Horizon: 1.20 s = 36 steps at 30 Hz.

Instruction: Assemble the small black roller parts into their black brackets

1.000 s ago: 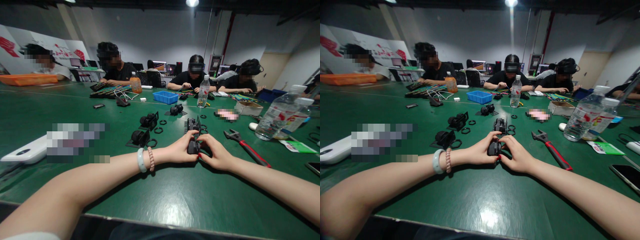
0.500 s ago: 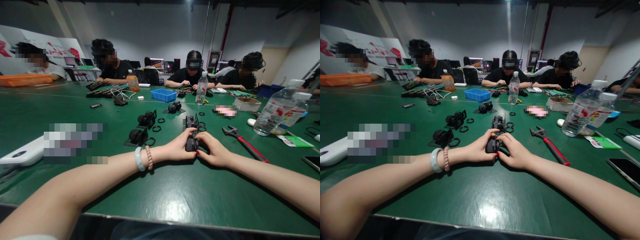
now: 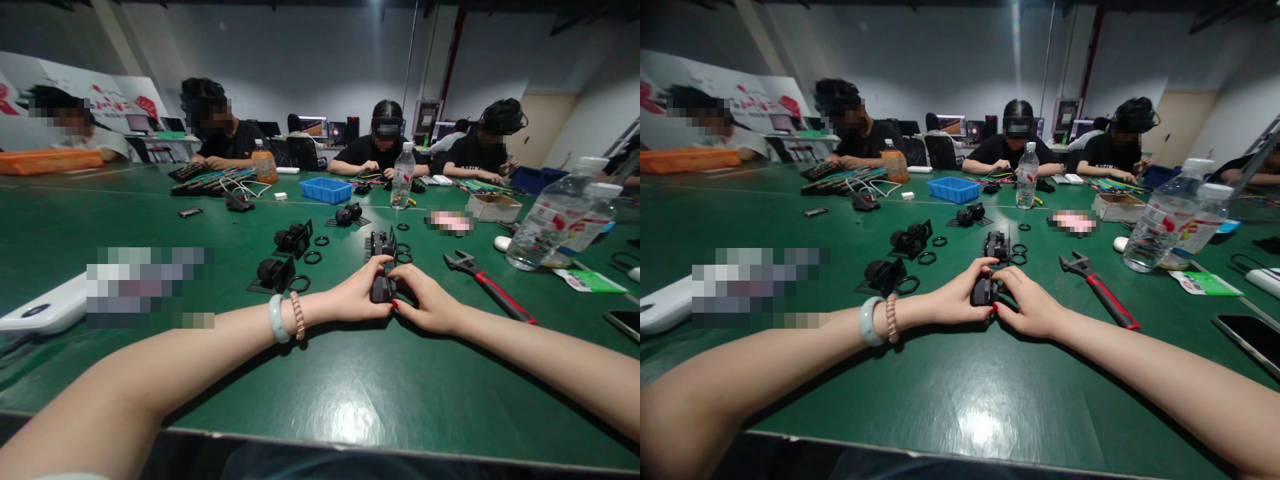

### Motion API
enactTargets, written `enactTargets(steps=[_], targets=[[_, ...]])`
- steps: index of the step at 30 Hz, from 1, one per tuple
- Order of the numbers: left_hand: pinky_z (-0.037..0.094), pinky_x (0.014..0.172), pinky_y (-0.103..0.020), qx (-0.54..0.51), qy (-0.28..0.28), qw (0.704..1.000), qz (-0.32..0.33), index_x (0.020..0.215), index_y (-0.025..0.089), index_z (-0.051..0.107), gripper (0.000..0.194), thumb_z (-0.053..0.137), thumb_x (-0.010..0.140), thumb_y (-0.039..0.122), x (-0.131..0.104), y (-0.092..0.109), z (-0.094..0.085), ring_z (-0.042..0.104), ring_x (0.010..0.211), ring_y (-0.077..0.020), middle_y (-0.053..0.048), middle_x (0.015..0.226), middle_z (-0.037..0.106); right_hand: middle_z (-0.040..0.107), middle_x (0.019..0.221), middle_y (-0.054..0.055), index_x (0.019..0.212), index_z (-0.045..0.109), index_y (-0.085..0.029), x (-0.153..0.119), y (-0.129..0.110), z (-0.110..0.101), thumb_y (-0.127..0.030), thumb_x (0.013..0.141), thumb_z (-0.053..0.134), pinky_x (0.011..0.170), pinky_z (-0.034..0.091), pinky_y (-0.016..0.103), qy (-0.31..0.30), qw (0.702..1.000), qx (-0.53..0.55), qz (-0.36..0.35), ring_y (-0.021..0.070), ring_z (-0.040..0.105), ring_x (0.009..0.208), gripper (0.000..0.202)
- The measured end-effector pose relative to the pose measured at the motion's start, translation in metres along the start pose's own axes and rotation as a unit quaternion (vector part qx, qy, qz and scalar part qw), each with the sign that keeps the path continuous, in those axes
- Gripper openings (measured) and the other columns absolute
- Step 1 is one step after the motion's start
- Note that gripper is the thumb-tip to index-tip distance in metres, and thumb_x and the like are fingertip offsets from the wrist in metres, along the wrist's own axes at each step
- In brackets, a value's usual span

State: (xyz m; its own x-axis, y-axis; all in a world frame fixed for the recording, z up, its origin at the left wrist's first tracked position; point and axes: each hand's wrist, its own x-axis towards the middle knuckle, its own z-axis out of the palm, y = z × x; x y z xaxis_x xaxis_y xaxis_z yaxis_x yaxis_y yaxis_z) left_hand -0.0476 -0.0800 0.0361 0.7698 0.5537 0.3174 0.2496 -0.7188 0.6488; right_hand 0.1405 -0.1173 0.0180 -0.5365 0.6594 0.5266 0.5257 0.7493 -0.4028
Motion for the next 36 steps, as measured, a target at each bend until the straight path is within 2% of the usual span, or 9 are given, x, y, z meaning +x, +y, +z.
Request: enactTargets(steps=[26, 36], targets=[[0.042, 0.084, -0.036, 0.021, -0.01, 1.0, 0.005, 0.126, 0.016, 0.021, 0.075, 0.061, 0.063, 0.024, -0.0002, 0.0004, -0.0004, 0.047, 0.097, -0.0215, -0.01, 0.113, 0.042, 0.048, 0.106, 0.009, 0.112, 0.04, -0.018, -0.0005, -0.0008, -0.0001, -0.019, 0.078, 0.05, 0.085, 0.042, 0.037, -0.016, 1.0, -0.001, 0.023, 0.0209, 0.048, 0.096, 0.036], [0.041, 0.087, -0.036, 0.025, -0.009, 1.0, 0.008, 0.125, 0.016, 0.021, 0.074, 0.061, 0.063, 0.023, 0.0002, -0.0012, -0.0001, 0.046, 0.101, -0.0226, -0.01, 0.114, 0.041, 0.047, 0.107, 0.01, 0.112, 0.04, -0.017, -0.0011, -0.0004, 0.0005, -0.02, 0.08, 0.048, 0.087, 0.041, 0.036, -0.022, 0.999, 0.004, 0.029, 0.0205, 0.047, 0.097, 0.033]])
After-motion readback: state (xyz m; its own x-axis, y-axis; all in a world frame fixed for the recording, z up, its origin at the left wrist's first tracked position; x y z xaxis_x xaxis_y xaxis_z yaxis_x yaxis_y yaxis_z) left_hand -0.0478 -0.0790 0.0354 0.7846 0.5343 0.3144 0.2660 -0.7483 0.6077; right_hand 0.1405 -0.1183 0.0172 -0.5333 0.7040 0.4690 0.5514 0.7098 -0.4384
